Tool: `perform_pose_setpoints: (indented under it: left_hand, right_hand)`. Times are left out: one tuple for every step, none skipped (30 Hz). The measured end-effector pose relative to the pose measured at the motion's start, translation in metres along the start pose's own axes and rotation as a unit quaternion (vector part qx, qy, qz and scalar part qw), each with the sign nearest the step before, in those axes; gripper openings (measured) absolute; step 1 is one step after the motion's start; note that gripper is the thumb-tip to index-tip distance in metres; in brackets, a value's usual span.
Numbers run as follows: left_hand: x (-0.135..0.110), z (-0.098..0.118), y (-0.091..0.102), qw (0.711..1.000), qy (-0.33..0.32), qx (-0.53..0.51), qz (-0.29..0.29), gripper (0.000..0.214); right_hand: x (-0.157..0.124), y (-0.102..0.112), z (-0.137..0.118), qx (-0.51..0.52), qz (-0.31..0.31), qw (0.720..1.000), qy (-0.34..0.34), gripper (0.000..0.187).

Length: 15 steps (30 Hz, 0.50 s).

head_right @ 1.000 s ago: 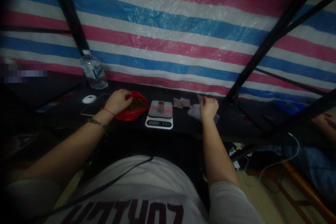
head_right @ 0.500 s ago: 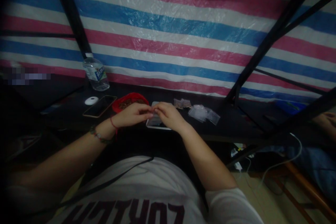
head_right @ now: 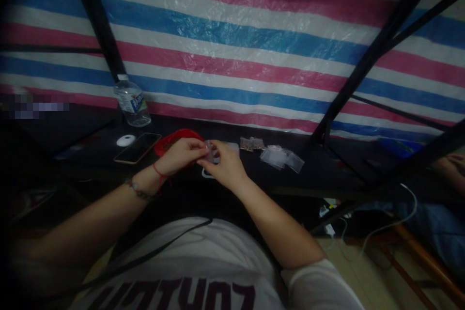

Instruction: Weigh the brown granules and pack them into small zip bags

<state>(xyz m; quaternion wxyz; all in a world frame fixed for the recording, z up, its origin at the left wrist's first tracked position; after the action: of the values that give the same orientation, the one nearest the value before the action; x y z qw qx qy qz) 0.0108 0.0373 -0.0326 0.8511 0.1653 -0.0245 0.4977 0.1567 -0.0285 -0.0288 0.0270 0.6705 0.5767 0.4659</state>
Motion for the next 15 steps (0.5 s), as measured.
perform_pose_setpoints:
  left_hand:
    - [-0.001, 0.001, -0.002, 1.000, -0.003, -0.001, -0.014, 0.023]
    - [-0.002, 0.002, -0.003, 1.000, -0.004, -0.001, -0.027, 0.023]
    - [-0.003, 0.003, -0.004, 0.999, -0.003, -0.001, -0.035, 0.023]
    - [-0.004, 0.004, -0.004, 0.999, -0.001, 0.001, -0.039, 0.024]
    - [-0.005, 0.005, -0.003, 0.999, 0.002, 0.007, -0.039, 0.024]
    - [-0.006, 0.005, -0.002, 0.999, 0.005, 0.017, -0.035, 0.025]
    - [-0.006, 0.006, -0.001, 0.999, 0.005, 0.034, -0.030, 0.026]
    - [-0.006, 0.005, -0.001, 0.998, 0.002, 0.056, -0.027, 0.026]
    - [-0.006, 0.004, 0.000, 0.996, -0.001, 0.081, -0.025, 0.025]
    - [-0.005, 0.003, 0.000, 0.994, -0.002, 0.106, -0.024, 0.025]
    - [-0.004, 0.001, 0.000, 0.991, 0.001, 0.129, -0.026, 0.025]
    - [-0.004, -0.001, -0.001, 0.989, 0.006, 0.148, -0.031, 0.025]
    - [-0.003, -0.002, -0.001, 0.986, 0.013, 0.161, -0.035, 0.026]
    - [-0.003, -0.004, -0.001, 0.985, 0.020, 0.170, -0.040, 0.026]
    - [-0.002, -0.005, -0.002, 0.983, 0.025, 0.175, -0.044, 0.027]
  right_hand:
    - [0.000, -0.003, 0.000, 0.028, -0.023, 0.999, -0.010, 0.039]
    - [0.001, -0.005, 0.002, 0.057, -0.044, 0.997, -0.018, 0.033]
    - [0.002, -0.006, 0.004, 0.082, -0.063, 0.994, -0.025, 0.028]
    - [0.003, -0.007, 0.008, 0.103, -0.077, 0.991, -0.032, 0.025]
    - [0.004, -0.007, 0.013, 0.118, -0.086, 0.989, -0.037, 0.024]
    - [0.005, -0.007, 0.018, 0.124, -0.088, 0.987, -0.042, 0.023]
    - [0.006, -0.006, 0.022, 0.124, -0.084, 0.988, -0.046, 0.023]
    - [0.006, -0.004, 0.027, 0.118, -0.070, 0.989, -0.050, 0.023]
    - [0.007, -0.003, 0.030, 0.103, -0.051, 0.992, -0.050, 0.023]
    - [0.007, -0.001, 0.033, 0.081, -0.028, 0.995, -0.043, 0.023]
    - [0.007, 0.001, 0.034, 0.052, -0.013, 0.998, -0.025, 0.023]
    - [0.007, 0.003, 0.033, 0.019, -0.007, 1.000, 0.004, 0.022]
    - [0.006, 0.003, 0.032, -0.016, -0.012, 0.999, 0.038, 0.022]
    - [0.006, 0.004, 0.030, -0.050, -0.024, 0.996, 0.071, 0.022]
    - [0.005, 0.003, 0.028, -0.082, -0.039, 0.991, 0.097, 0.024]
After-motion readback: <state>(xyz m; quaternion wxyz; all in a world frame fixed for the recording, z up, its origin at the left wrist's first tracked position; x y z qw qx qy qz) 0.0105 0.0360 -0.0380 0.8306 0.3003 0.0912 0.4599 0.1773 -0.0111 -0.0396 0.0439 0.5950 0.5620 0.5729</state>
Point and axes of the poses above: each hand's wrist, its own x-axis towards the middle knuckle, its own y-axis out of the back of the hand, z = x × y, the point moved 2 cm from there along x, towards the middle knuckle
